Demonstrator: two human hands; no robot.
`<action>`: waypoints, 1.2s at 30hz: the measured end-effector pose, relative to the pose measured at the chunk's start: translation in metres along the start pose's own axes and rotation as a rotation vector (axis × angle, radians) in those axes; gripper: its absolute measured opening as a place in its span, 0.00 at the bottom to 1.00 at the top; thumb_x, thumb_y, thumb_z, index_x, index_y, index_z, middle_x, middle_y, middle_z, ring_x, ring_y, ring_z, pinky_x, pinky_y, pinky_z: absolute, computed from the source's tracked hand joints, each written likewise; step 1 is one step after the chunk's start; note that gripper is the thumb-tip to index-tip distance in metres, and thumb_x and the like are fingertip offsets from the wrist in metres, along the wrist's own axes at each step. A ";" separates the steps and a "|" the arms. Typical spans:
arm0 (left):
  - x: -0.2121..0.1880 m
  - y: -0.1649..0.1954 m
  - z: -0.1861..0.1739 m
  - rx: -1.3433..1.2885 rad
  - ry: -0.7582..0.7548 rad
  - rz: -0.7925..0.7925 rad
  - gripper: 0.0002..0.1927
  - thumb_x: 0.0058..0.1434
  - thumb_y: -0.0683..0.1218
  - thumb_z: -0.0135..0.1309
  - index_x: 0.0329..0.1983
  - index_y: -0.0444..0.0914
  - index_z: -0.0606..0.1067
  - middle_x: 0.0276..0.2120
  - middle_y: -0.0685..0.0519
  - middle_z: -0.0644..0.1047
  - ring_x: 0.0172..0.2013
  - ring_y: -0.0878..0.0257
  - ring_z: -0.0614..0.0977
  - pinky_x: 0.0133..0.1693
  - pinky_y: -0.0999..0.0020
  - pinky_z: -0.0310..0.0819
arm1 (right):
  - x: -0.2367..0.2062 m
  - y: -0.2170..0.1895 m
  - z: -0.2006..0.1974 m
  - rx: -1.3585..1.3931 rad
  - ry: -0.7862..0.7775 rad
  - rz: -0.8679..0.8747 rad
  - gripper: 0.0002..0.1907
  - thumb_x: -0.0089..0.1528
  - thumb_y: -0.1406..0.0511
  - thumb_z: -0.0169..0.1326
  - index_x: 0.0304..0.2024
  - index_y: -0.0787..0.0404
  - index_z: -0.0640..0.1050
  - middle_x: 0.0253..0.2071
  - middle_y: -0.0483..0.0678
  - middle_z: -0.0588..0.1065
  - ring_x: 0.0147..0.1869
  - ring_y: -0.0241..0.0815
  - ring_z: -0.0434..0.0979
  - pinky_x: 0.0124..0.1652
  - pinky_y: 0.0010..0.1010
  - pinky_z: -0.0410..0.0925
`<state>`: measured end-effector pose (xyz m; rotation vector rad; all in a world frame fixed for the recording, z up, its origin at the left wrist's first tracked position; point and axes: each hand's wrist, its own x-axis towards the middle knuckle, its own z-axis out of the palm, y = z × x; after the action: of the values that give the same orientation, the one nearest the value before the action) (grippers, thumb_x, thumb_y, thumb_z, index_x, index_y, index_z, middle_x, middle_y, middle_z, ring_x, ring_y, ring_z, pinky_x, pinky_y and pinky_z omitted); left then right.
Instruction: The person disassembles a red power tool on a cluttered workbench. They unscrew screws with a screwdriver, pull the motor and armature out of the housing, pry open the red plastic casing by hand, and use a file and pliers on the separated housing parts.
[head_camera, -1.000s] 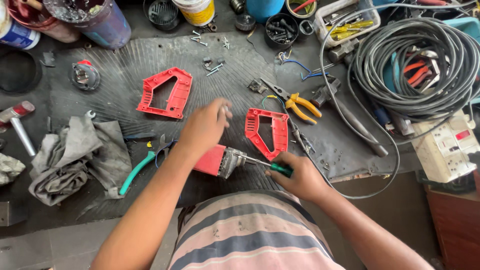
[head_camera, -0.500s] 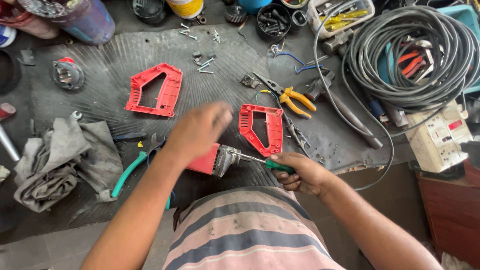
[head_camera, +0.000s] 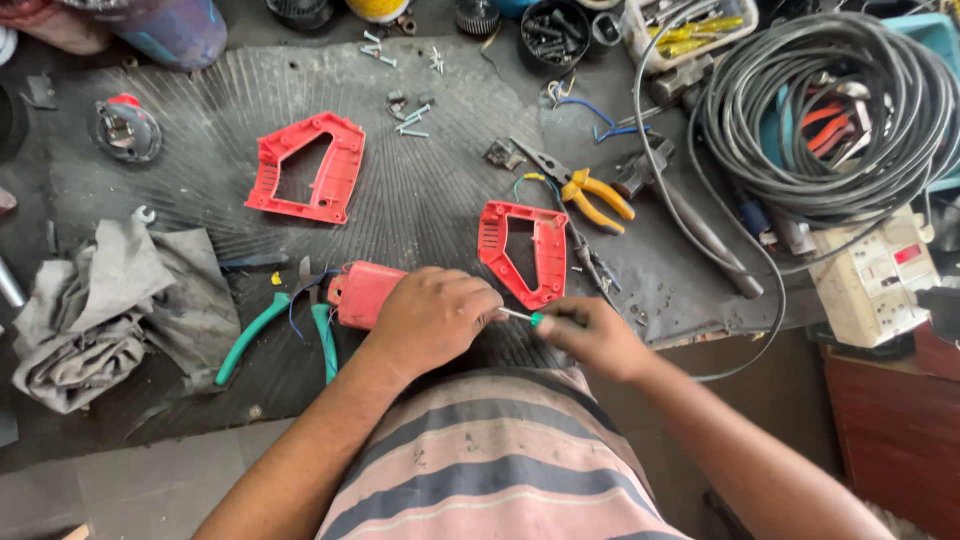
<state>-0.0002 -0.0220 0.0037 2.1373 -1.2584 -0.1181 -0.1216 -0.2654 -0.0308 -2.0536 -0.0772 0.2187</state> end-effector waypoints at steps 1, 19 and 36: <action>0.000 0.000 0.000 0.001 0.006 0.003 0.07 0.55 0.50 0.60 0.28 0.42 0.78 0.26 0.55 0.79 0.31 0.56 0.82 0.33 0.56 0.73 | -0.001 0.001 0.000 0.212 -0.065 0.147 0.18 0.65 0.56 0.62 0.43 0.66 0.80 0.26 0.43 0.72 0.27 0.29 0.72 0.26 0.27 0.66; 0.001 0.003 -0.008 -0.057 0.006 -0.014 0.02 0.57 0.44 0.57 0.33 0.42 0.78 0.27 0.54 0.82 0.32 0.55 0.84 0.35 0.57 0.75 | -0.006 0.008 -0.017 -0.078 -0.069 -0.021 0.15 0.64 0.58 0.58 0.45 0.63 0.80 0.25 0.42 0.76 0.27 0.47 0.78 0.27 0.33 0.67; 0.000 0.003 -0.007 -0.056 0.064 0.013 0.06 0.56 0.43 0.57 0.36 0.42 0.79 0.28 0.54 0.82 0.32 0.55 0.84 0.35 0.57 0.75 | -0.011 -0.005 -0.021 -0.650 0.069 -0.320 0.14 0.68 0.55 0.54 0.43 0.58 0.77 0.30 0.43 0.73 0.30 0.45 0.77 0.31 0.35 0.67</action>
<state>0.0001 -0.0192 0.0110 2.0690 -1.2179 -0.0772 -0.1286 -0.2836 -0.0156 -2.6471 -0.4844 -0.0944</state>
